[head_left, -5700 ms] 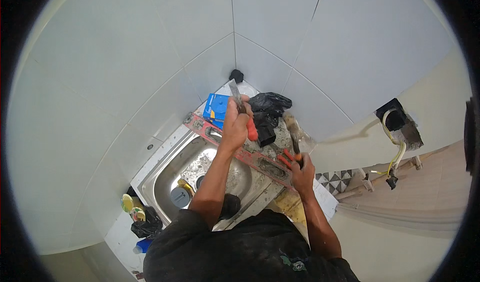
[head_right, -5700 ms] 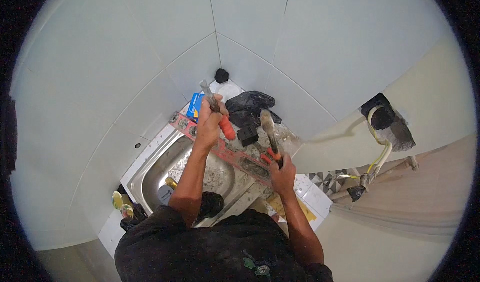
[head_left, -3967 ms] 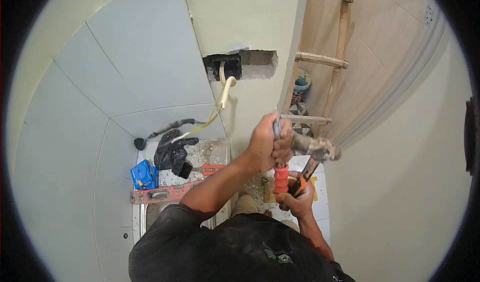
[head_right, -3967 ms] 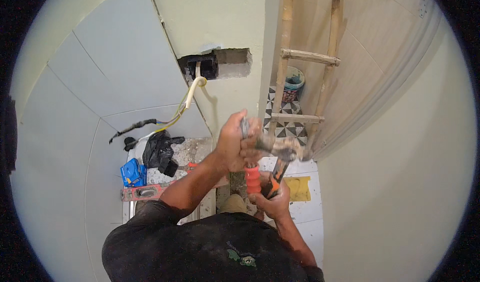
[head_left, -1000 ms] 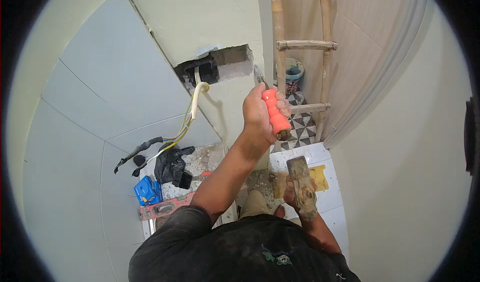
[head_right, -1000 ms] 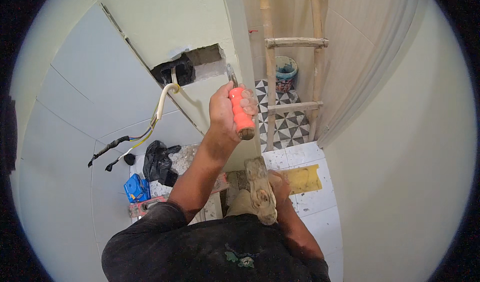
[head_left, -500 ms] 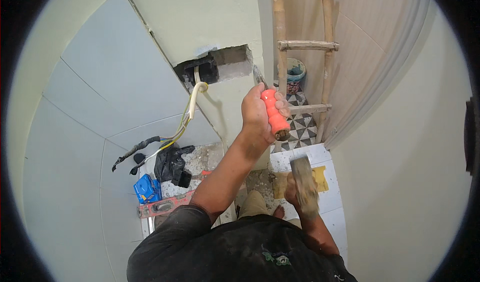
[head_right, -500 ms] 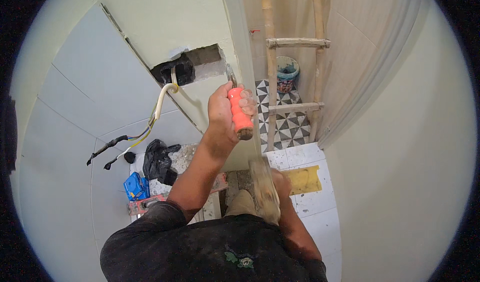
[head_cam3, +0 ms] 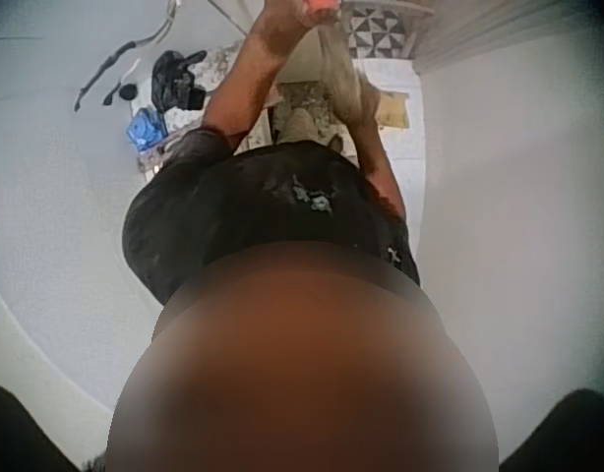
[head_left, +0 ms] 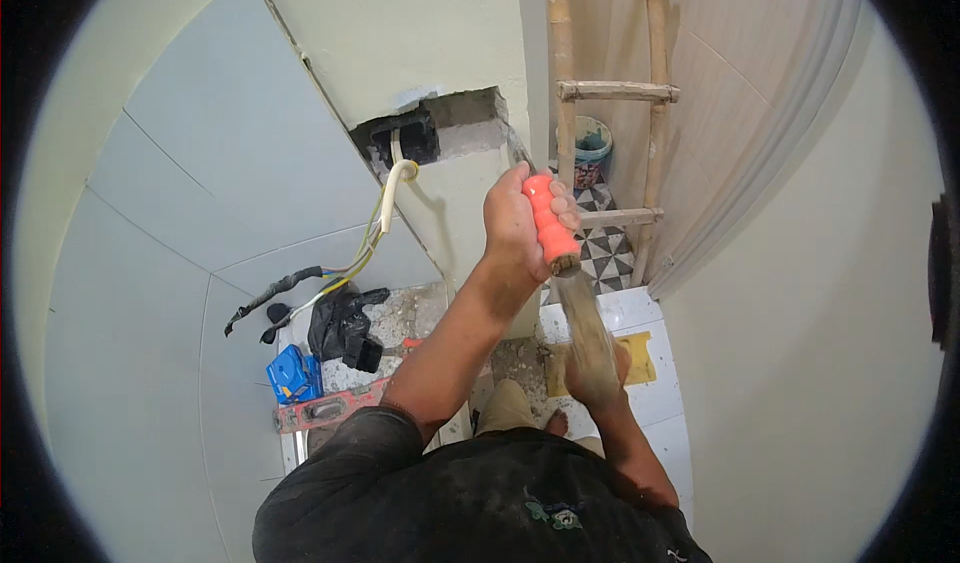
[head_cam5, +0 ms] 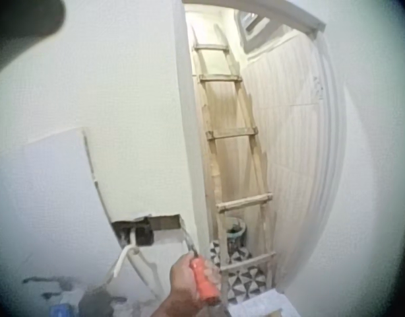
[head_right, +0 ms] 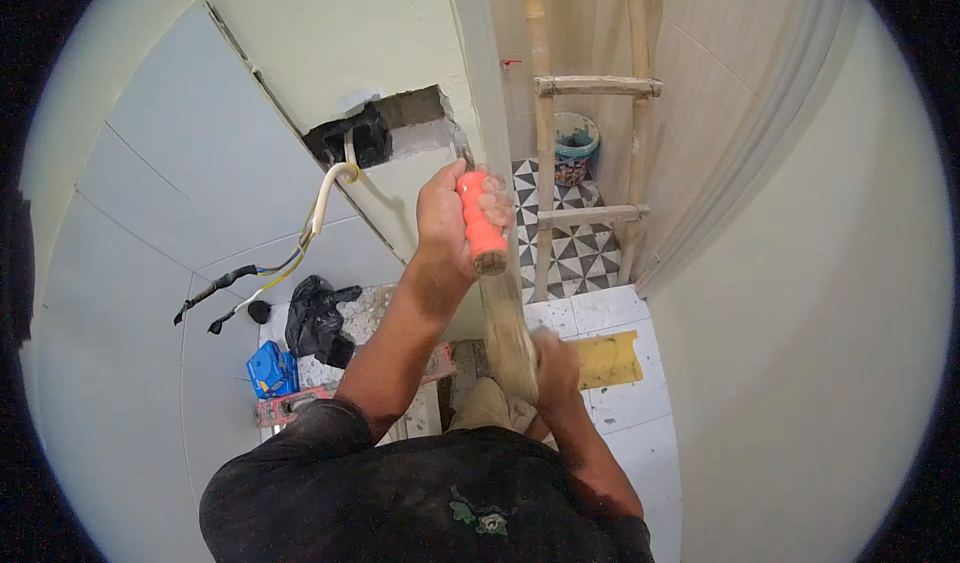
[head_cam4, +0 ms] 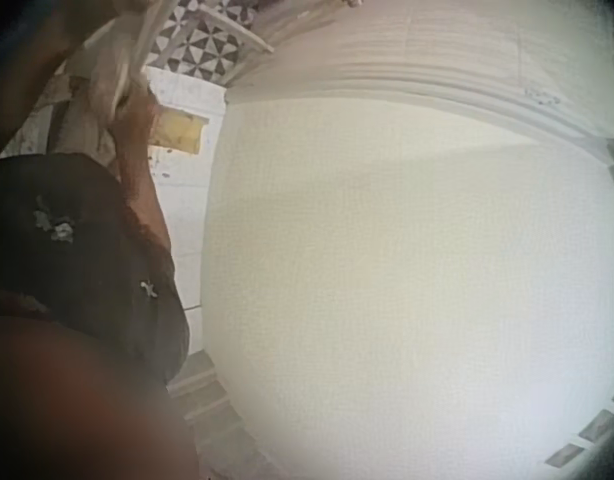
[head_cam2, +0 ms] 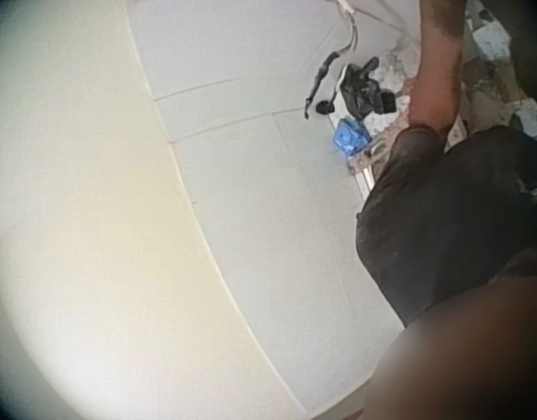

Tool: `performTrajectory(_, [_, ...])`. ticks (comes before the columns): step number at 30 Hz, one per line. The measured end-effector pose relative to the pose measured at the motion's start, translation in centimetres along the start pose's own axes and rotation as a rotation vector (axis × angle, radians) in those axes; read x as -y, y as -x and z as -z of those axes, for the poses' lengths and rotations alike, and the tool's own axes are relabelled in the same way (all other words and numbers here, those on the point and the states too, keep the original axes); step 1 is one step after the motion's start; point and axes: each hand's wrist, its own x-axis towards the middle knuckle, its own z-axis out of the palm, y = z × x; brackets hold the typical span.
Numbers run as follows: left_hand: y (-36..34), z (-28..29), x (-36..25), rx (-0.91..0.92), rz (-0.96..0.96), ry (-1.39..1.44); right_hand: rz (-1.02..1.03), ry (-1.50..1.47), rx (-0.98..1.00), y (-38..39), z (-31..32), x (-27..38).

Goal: Chisel a wall opening and install an electrical wall switch box.

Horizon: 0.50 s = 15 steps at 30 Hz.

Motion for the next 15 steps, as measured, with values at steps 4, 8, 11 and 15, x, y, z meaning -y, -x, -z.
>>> performTrajectory(4, [-1.9, 1.7, -2.6, 0.035, -0.071, -0.066, 0.208, 0.018, -0.056, 0.3, -0.6, -0.5])
performTrajectory(8, [1.7, 2.0, -1.8, 0.138, 0.069, -0.123, 0.259, -0.026, -0.183, 0.8, 0.0, 0.4])
performTrajectory(11, [2.3, 1.7, -1.8, 0.187, 0.089, -0.098, 0.200, -0.069, -0.071, 0.8, 0.4, 1.0])
performTrajectory(15, [1.7, 1.7, -2.1, 0.177, 0.076, -0.047, 0.154, -0.170, -0.080, 0.8, 0.4, 0.8])
